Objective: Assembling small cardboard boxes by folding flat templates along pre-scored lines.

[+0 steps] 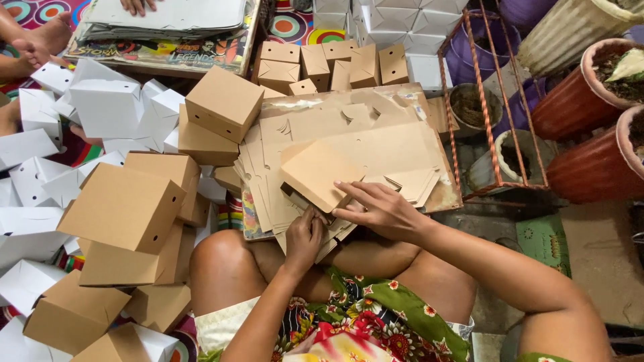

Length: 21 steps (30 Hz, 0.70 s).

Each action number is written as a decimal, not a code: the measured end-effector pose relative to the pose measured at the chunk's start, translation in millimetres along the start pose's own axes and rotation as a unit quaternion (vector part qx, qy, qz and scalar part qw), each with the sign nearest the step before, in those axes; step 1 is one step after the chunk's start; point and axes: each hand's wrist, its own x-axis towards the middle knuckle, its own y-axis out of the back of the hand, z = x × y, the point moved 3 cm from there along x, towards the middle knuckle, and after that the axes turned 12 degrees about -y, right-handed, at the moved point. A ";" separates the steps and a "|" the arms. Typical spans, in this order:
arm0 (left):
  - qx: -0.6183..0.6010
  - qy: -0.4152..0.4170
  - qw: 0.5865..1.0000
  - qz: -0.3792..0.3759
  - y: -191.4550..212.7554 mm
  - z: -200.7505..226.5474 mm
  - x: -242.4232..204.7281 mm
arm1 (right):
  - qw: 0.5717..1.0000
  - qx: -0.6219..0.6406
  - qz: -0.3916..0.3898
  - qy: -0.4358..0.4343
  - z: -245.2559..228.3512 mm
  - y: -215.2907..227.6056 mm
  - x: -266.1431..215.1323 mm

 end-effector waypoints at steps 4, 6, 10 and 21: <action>-0.030 0.012 0.999 -0.018 0.6 -11.1 -0.1 | 0.994 0.072 -0.006 -0.085 37.3 2.9 28.6; -0.041 -0.008 0.999 -0.025 1.8 -12.3 4.1 | 0.992 -0.034 0.016 -0.124 52.2 3.6 66.0; -0.048 -0.029 0.998 -0.033 11.3 -3.3 2.3 | 0.935 0.201 -0.172 -0.235 76.8 -47.6 103.5; -0.034 -0.061 0.997 -0.022 58.1 2.4 -20.0 | 0.745 0.300 -0.456 -0.384 14.0 -12.7 56.3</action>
